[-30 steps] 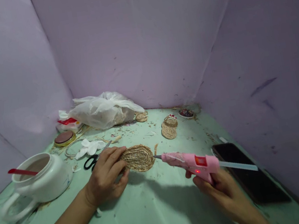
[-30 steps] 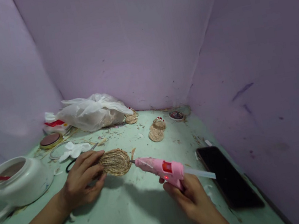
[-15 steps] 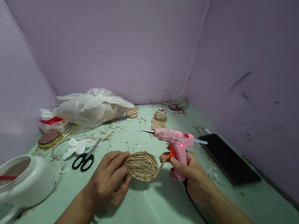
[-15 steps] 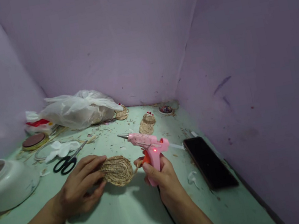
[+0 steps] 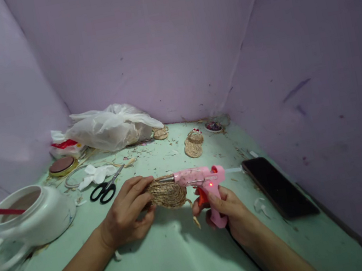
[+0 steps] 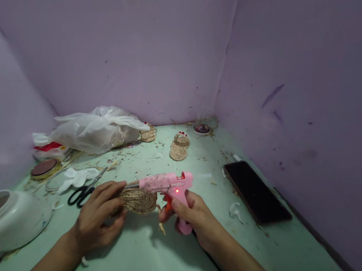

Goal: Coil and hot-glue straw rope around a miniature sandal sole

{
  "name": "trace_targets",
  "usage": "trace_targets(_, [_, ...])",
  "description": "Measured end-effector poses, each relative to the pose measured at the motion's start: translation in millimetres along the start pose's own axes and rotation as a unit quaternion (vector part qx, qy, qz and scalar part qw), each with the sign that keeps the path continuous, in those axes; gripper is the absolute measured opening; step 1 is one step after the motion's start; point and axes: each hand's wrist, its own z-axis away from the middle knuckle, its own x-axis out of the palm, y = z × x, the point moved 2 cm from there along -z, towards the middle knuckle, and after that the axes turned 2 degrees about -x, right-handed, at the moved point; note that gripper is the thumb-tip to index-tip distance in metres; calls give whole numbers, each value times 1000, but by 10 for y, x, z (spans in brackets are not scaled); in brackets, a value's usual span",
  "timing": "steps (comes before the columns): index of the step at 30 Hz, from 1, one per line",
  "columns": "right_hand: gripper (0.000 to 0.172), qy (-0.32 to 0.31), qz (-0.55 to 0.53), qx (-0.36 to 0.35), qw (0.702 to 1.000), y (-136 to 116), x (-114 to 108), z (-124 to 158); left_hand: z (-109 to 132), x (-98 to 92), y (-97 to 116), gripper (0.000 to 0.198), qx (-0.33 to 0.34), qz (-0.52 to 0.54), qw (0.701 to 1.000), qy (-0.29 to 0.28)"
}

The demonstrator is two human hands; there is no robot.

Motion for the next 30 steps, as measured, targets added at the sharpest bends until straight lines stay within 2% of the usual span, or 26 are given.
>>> trace_targets(2, [38, 2, -18, 3, 1000, 11, 20, -1, 0, -1, -1, 24, 4, -1, 1000, -1])
trace_targets(6, [44, 57, -18, -19, 998, -76, -59, -3, -17, -31, 8, 25, 26, -9, 1000, -3])
trace_targets(9, [43, 96, 29, -75, 992, -186, -229, 1, -17, -69, -5, 25, 33, -22, 999, -5])
trace_targets(12, [35, 114, 91, -113, 983, -264, -437, 14, 2, -99, -39, 25, 28, -37, 999, -2])
trace_targets(16, [35, 57, 174, -85, 979, -300, -604, 32, 14, -116, -65, 24, 21, -43, 999, -2])
trace_targets(21, [41, -45, 226, -38, 972, -304, -587, 52, 0, -126, -52, 23, 23, -35, 999, 7])
trace_targets(30, [41, -68, 241, -20, 968, -317, -565, 68, 3, -131, -55, 24, 25, -27, 999, 12])
